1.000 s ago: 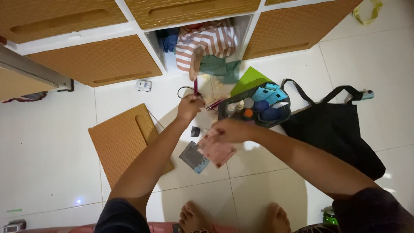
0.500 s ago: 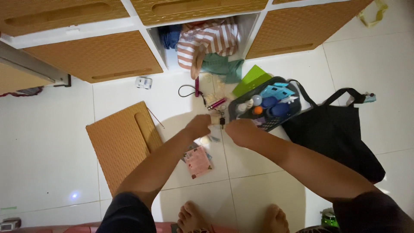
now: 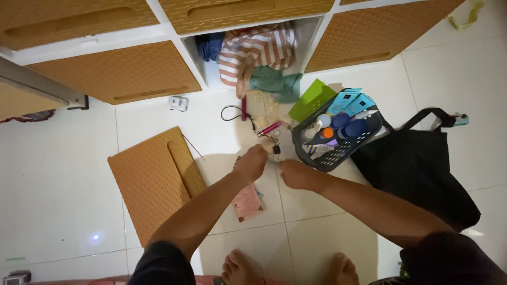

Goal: Organizing various toiletries, small accessories, and personal items from storage drawers.

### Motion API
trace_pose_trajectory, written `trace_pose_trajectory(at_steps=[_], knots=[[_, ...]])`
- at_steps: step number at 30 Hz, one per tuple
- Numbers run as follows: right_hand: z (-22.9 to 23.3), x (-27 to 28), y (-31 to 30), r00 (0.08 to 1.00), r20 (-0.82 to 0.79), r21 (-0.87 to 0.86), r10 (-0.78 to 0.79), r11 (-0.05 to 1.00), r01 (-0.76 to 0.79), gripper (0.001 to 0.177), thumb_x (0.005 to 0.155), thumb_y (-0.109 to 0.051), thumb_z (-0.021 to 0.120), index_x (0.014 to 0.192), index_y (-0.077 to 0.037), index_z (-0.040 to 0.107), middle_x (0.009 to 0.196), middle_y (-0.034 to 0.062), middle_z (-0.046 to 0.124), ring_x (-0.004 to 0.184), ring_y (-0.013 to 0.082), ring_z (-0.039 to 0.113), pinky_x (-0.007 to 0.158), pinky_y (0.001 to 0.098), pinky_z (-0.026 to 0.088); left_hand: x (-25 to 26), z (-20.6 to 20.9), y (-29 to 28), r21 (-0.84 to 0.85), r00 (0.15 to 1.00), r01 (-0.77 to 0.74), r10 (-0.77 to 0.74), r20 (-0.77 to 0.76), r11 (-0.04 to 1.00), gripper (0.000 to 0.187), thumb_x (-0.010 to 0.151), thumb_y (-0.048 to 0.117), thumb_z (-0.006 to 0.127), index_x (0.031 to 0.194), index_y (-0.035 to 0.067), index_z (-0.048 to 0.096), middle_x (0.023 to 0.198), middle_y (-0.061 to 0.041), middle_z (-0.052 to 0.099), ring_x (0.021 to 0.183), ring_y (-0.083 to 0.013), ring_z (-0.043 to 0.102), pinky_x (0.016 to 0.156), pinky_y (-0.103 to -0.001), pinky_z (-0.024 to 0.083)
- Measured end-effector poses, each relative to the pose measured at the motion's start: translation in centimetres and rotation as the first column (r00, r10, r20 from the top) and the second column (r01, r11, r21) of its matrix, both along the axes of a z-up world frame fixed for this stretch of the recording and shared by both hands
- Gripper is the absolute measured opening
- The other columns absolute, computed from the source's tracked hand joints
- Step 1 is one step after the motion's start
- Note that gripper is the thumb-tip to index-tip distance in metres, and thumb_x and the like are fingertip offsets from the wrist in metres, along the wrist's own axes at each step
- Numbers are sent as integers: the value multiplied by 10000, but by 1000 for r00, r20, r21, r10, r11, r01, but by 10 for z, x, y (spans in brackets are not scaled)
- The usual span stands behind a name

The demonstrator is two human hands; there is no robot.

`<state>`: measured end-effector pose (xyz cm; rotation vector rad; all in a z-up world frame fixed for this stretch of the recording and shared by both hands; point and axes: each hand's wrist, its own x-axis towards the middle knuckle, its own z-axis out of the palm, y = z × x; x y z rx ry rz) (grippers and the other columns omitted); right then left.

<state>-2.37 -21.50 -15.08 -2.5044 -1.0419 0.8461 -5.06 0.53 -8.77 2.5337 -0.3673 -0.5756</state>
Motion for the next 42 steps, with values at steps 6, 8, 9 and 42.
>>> trace_pose_trajectory(at_steps=[6,8,9,42], knots=[[34,8,12,981,-42,277,-192,941,196,380,827,90,478,1194,49,566,1214,310,578,1192,459,545,1044,486,456,12,-73,-3,-175,979,139,-109,171,975,567,759,-166,544,1289,18,629,1380,-219,528,1223,-390,564,1032,-414,485],[44,9,16,977,-52,269,-205,940,211,386,817,93,492,1197,57,545,1241,322,542,1206,467,513,1054,488,431,11,-46,-7,-63,991,125,-123,44,990,552,804,-131,562,1333,30,578,1356,-205,523,1219,-378,568,1018,-413,501],[49,9,17,974,-61,263,-219,938,228,395,807,96,506,1200,65,524,1267,334,506,1220,474,481,1065,489,405,11,-32,-9,52,989,127,-123,-82,990,546,850,-96,580,1376,41,527,1332,-190,518,1214,-365,571,1004,-412,517],[7,229,45,935,20,293,-353,897,332,421,776,-138,707,1195,-99,733,1141,115,743,997,273,696,875,418,571,151,-15,25,-35,948,-279,281,153,960,407,897,20,570,1298,59,628,1601,-155,365,1525,-391,250,1107,-535,384]])
